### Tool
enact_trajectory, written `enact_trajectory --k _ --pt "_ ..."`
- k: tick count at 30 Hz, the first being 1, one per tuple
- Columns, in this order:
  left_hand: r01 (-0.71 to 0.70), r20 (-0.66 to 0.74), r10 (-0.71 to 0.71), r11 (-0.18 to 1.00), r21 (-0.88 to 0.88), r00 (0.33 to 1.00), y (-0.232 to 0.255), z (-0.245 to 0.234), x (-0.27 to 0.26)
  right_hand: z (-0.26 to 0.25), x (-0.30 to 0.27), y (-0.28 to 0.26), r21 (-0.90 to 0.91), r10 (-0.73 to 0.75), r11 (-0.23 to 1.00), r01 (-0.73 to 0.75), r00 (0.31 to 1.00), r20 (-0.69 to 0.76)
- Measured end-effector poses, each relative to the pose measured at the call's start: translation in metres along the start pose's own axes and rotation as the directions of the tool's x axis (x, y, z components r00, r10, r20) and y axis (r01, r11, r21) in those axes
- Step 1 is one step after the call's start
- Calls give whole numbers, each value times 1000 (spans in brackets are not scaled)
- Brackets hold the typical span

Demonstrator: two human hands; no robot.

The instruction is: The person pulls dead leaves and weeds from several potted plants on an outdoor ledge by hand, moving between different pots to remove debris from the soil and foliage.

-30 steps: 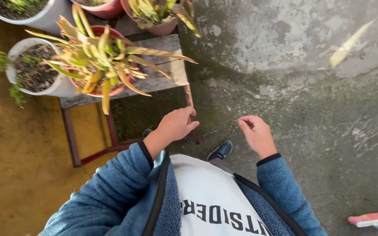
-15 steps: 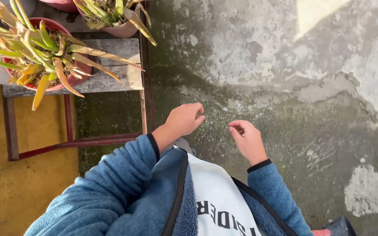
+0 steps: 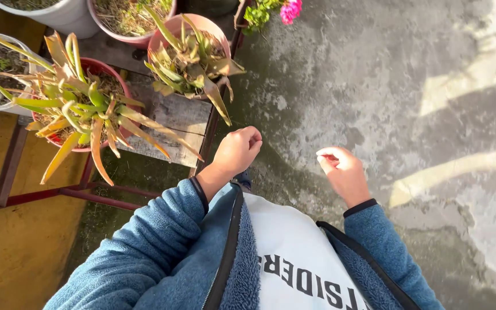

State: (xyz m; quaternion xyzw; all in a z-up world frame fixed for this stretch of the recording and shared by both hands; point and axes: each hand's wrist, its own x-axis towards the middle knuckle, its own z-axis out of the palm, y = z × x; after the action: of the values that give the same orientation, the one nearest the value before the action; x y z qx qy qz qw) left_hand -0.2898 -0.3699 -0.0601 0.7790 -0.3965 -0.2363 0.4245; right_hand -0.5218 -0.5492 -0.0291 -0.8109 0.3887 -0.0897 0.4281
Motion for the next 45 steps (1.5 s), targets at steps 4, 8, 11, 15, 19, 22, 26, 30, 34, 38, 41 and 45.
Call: enact_trajectory --k 4,8,11,15,19,22,26,30,34,38,41,45 --pt "-64 -234 64 998 11 970 11 -17 49 -17 80 -43 -94 -180 977 193 975 128" --pt "27 -373 -19 1000 16 928 22 -31 79 -9 173 -49 -65 -235 963 260 935 265" --pt "137 -494 -114 991 10 862 16 -19 86 0 234 -53 44 -339 934 354 842 420" --pt "232 -710 -180 973 -24 681 23 12 100 1 298 -85 90 -487 841 534 674 556" --pt "368 -765 -289 927 -74 576 35 38 124 16 353 -96 124 -511 794 595 543 666" --pt "396 -828 -352 901 -175 436 39 57 132 39 374 -106 250 -509 810 530 426 748" --pt "422 -868 -361 884 -201 342 32 54 144 87 388 -140 339 -557 763 550 294 777" --pt "455 -889 -365 864 -213 276 13 44 171 129 392 -174 446 -586 760 473 201 785" --pt "464 -862 -464 821 -332 205 -18 37 191 164 404 -187 496 -556 810 312 138 820" --pt "399 -878 -450 844 -358 164 -33 27 203 175 407 -200 498 -523 841 212 80 849" --pt "365 -876 -460 848 -385 145 -30 17 205 175 425 -188 459 -467 877 141 31 884" --pt "417 -906 -416 838 -352 71 -37 11 210 174 459 -171 507 -482 835 214 -159 862"
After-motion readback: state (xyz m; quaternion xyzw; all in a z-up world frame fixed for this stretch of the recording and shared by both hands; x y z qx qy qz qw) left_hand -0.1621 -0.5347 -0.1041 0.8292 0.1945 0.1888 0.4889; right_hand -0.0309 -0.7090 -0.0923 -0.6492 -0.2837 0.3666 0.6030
